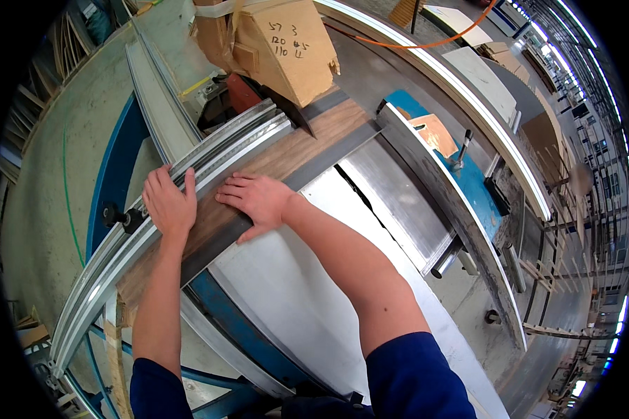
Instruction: The person uses a table saw to cut a wooden plank into smaller pieces, guiding the wood along the fence and removing the cut pieces. They then pick up a long metal profile, walk to a workbench, and place it down before returning to the saw to cut another piece of wood.
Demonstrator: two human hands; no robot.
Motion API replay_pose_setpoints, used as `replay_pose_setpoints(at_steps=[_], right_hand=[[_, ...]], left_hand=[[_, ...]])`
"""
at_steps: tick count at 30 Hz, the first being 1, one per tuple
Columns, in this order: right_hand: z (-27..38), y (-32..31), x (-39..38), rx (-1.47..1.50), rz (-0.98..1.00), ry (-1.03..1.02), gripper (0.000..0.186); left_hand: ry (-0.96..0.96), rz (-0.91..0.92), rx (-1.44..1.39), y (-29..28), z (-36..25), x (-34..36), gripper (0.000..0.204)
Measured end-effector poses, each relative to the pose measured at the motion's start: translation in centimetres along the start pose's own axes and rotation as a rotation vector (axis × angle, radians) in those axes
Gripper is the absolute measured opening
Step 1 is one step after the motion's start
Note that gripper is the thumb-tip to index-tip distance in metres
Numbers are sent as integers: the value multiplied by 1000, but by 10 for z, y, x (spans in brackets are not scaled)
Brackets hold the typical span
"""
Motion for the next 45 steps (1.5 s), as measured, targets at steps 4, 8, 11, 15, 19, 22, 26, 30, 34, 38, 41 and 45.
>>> replay_pose_setpoints(at_steps=[4, 8, 11, 15, 19, 22, 26, 30, 34, 38, 41, 45], right_hand=[[-11, 5, 18, -7, 3, -8, 98], [-25, 10, 32, -12, 12, -10, 99], [-32, 13, 42, -12, 24, -5, 99], [-37, 15, 53, -22, 68, 13, 98], [-37, 17, 60, -45, 86, 31, 96], [-35, 22, 63, -60, 121, 46, 96], [-26, 18, 61, -67, 147, 63, 97], [-13, 11, 51, -75, 180, 92, 98], [4, 7, 31, -93, 194, 101, 98], [27, 0, 18, -79, 194, 87, 97], [42, -2, 3, -86, 212, 103, 98], [64, -1, -15, -91, 226, 122, 99]], left_hand=[[-29, 34, -1, 7, 11, 16, 48], [-32, -9, -23, 17, 20, 30, 49], [-35, -10, -3, 22, 27, 38, 50], [-74, 34, -40, 28, 38, 48, 49], [-115, 69, -108, 32, 49, 54, 46], [-135, 65, -134, 33, 56, 51, 44], [-151, 70, -158, 26, 54, 47, 45], [-150, 62, -178, 13, 46, 35, 42], [-148, 46, -211, -3, 33, 16, 42], [-139, 40, -246, -22, 26, -6, 44], [-73, -1, -282, -47, 21, -31, 49], [-6, 167, -365, -101, 28, -106, 60]])
Point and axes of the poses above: each hand's wrist, its own x-axis towards the middle knuckle, its own y-axis out of the palm, z = x × y, the point moved 4 cm from there along x, towards the middle knuckle, and after that the axes turned 6 degrees about -z, right-handed, at the moved point
